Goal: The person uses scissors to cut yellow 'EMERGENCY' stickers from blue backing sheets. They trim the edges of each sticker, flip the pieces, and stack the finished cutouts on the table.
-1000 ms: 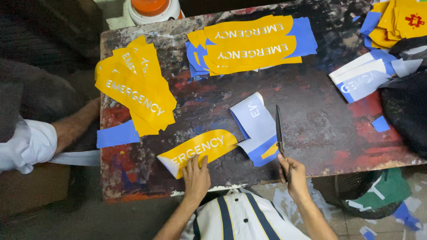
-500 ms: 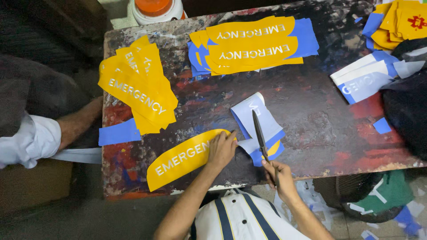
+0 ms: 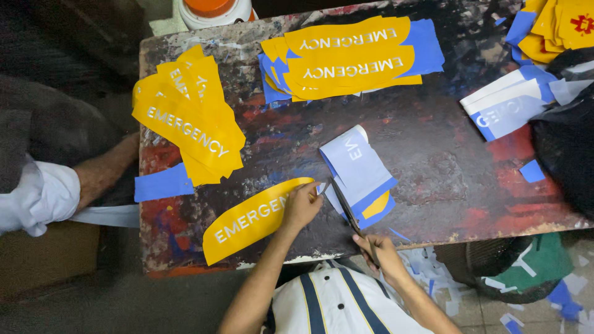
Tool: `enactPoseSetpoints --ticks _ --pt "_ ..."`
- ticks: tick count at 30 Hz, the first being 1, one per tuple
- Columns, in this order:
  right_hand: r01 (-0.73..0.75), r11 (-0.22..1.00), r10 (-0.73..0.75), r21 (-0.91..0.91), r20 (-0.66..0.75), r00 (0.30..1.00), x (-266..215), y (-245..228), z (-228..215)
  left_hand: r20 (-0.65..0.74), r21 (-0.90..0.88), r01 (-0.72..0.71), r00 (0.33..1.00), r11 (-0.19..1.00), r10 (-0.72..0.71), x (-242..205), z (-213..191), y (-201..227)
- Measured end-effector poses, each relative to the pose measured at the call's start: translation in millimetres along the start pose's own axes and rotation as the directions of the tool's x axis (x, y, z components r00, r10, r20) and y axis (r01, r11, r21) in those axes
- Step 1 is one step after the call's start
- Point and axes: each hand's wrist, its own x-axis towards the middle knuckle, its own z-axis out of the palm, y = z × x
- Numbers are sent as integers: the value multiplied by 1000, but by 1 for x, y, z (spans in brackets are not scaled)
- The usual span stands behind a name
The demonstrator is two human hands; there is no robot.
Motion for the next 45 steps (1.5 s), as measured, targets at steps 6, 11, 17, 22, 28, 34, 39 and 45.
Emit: enactPoseSetpoints --ticks 6,11,17,22,28,34,39,45 --pt "-34 999 34 -16 0 999 -8 3 1 -82 -101 184 978 978 -192 1 11 -42" --pt "-32 997 33 -74 14 999 -11 15 6 -80 -322 210 966 923 -247 -4 20 -69" --pt "-87 985 89 -151 7 996 -23 38 11 10 -379 283 953 881 -302 -2 24 -93" --pt "-17 989 28 -148 77 997 -24 50 22 34 -493 258 960 831 -278 -2 18 -102" --pt "-76 996 78 -36 60 995 -22 34 56 95 -546 304 948 781 -303 0 9 -91" --pt "-84 994 82 -63 -36 996 -20 15 96 162 -548 377 923 746 -348 1 -4 -78" --pt "-22 997 29 71 -97 995 -9 15 119 180 -596 351 935 722 -306 3 -8 -76" --pt "-31 996 43 79 -153 987 -5 22 128 190 -597 333 943 730 -275 2 -5 -83"
